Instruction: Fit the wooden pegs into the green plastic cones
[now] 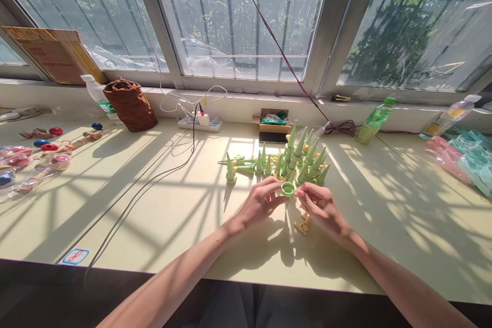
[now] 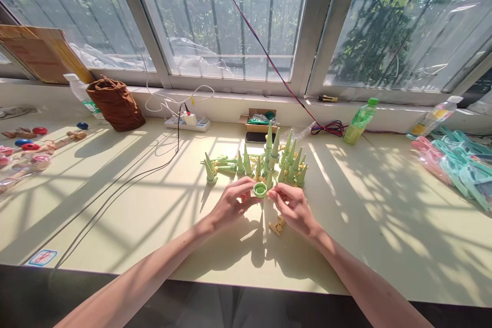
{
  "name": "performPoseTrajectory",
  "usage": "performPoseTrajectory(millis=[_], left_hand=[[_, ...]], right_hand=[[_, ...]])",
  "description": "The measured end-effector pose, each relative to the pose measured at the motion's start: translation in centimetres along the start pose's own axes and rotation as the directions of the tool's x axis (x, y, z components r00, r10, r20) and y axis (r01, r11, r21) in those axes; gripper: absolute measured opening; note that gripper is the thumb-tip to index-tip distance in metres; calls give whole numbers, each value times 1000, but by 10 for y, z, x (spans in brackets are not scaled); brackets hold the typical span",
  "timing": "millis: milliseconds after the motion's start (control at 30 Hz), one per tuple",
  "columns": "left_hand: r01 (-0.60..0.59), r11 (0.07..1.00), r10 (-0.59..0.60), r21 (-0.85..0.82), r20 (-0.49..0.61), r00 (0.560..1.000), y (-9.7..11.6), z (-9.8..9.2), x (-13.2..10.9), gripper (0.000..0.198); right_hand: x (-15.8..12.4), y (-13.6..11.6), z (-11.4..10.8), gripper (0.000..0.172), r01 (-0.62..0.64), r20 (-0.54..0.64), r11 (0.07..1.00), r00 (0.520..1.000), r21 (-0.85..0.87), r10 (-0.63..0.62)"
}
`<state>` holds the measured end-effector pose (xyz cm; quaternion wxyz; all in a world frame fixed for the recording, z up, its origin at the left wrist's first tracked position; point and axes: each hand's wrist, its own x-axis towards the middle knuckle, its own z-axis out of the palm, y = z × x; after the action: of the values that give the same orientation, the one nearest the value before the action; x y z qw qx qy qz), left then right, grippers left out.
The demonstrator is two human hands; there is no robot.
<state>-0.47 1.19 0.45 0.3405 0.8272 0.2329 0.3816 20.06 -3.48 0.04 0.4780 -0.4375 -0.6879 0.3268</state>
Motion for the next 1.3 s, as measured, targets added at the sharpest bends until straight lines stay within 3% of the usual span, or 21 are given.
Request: performPoseTrajectory(millis=[333,467,567,667,767,867,933,1167,1300], left_hand=[[-126,975,133,185,-26,991,-4,2,-5,30],[-48,994,53,100,-48,997,0,2,-1,26],[108,993,-112,-44,-78,991,5,-1,4,29],[323,911,-342,-255,-34,939,8,-7,8,38],[537,736,-516,-412,172,839,9,-11,10,55],[668,587,-530,-458,406,745,10,-12,10,71],[697,543,-492,-469,495,716,11,-9,9,73],[664,503,-414,-553,520,747,9,-8,5,61],[618,531,-363,-579,503,784,9,-11,3,49]], right_hand=[[-1,4,3,38,-112,18,983,994,145,111],[-1,10,6,35,-123,-11,973,992,196,127],[0,15,7,32,-98,-48,973,993,210,111],[1,18,6,29,-60,-72,976,995,209,76],[0,19,5,30,-46,-68,983,996,176,59],[0,18,5,31,-42,-62,992,997,121,50],[0,17,5,33,-33,-60,996,998,85,38],[0,6,4,37,-55,-17,996,998,65,56],[0,2,3,38,-70,-1,996,998,50,70]])
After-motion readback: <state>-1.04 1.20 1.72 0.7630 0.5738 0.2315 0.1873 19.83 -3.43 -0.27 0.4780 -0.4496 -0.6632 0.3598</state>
